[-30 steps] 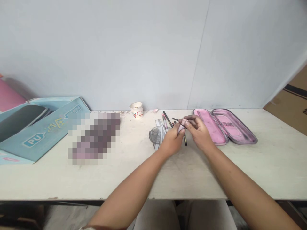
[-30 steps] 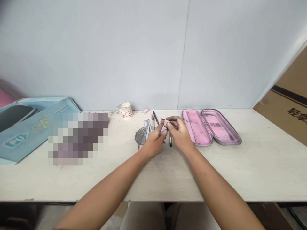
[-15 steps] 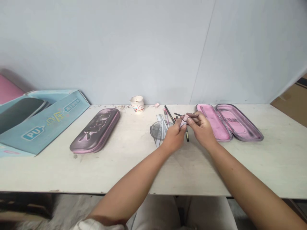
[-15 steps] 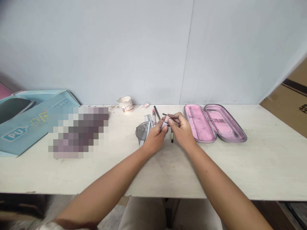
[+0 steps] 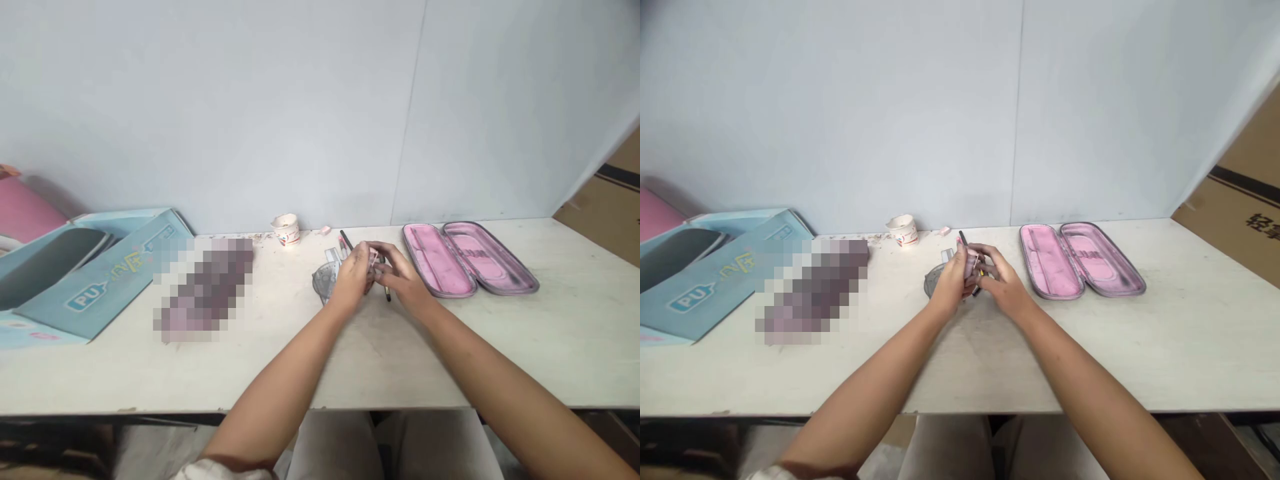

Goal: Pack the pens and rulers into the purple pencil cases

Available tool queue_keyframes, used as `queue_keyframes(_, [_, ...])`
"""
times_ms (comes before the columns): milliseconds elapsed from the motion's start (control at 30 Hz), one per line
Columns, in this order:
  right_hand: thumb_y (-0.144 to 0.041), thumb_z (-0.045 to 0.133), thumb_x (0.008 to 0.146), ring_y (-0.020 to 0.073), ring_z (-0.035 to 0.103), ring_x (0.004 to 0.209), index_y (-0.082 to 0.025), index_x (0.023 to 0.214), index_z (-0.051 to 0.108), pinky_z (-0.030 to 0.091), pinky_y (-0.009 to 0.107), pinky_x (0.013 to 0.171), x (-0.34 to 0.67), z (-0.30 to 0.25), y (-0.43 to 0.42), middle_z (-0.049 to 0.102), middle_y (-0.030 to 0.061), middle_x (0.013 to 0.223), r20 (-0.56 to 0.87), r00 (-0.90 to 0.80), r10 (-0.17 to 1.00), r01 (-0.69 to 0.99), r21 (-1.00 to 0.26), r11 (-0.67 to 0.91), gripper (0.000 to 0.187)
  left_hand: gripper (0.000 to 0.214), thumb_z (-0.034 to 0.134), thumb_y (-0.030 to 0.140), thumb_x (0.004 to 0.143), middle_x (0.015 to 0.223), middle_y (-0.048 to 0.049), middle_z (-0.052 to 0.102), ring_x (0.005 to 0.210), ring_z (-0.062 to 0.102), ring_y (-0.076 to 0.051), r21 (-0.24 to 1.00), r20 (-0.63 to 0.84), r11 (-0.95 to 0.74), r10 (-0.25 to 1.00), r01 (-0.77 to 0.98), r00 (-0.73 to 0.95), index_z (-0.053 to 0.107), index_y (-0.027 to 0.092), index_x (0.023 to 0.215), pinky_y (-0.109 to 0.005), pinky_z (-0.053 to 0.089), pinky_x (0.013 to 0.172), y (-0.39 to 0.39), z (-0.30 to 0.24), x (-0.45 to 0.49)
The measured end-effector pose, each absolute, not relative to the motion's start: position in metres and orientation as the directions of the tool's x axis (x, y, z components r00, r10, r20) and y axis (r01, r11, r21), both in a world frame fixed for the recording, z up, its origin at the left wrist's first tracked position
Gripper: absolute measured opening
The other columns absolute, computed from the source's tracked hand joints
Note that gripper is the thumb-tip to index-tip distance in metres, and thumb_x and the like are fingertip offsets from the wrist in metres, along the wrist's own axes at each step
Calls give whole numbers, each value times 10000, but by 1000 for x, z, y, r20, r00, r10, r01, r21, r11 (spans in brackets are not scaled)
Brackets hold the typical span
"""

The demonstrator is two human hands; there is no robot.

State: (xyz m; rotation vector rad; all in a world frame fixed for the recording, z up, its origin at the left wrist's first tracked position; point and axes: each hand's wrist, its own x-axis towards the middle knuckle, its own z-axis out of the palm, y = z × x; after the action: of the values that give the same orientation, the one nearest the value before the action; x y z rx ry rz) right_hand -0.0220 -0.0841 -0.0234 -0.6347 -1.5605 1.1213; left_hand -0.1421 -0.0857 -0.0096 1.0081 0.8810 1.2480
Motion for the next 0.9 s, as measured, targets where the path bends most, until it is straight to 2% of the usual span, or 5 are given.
queue_keyframes(167, [-237, 602, 679, 204, 492, 1079, -260, 1114, 471, 429, 391, 895, -30, -26, -89, 470, 51, 1221, 314, -322, 893, -214, -943, 254, 455, 260, 404, 401, 800, 374, 93, 243, 283, 137, -40, 875, -41, 108, 988, -471, 150, 431, 194, 645, -150, 94, 307, -86, 5, -152])
queue_keyframes(367, [-256, 640, 684, 163, 561, 909, -220, 957, 484, 456, 409, 851, -38, -40, -90, 560, 16, 944, 136, -465, 875, -285, -959, -3, 316, 307, 386, 474, 795, 368, 99, 228, 268, 172, -51, 658, -35, 91, 995, -748, 90, 466, 191, 704, -150, 124, 292, -76, 7, -167])
queue_keyframes(633, [-251, 689, 666, 146, 569, 876, -215, 921, 512, 443, 419, 897, -41, -39, -92, 584, -3, 892, 56, -540, 840, -290, -949, -123, 312, 312, 400, 478, 783, 373, 100, 217, 265, 179, -49, 589, -96, 112, 993, -800, 68, 453, 190, 675, -156, 106, 293, -71, 2, -171])
queue_keyframes(767, [-395, 606, 755, 146, 578, 859, -212, 923, 555, 469, 407, 867, -40, -39, -91, 601, 13, 887, 62, -549, 834, -342, -927, -156, 254, 297, 387, 452, 793, 375, 99, 209, 265, 173, -49, 582, -93, 126, 992, -804, 89, 448, 189, 669, -157, 93, 295, -71, 1, -171])
queue_keyframes(900, [-503, 517, 795, 150, 589, 835, -199, 877, 593, 482, 394, 844, -39, -39, -90, 611, 29, 888, 58, -529, 847, -400, -897, -188, 324, 317, 410, 481, 781, 383, 101, 212, 270, 176, -45, 563, -105, 129, 991, -816, 84, 445, 186, 669, -155, 93, 299, -70, -1, -171])
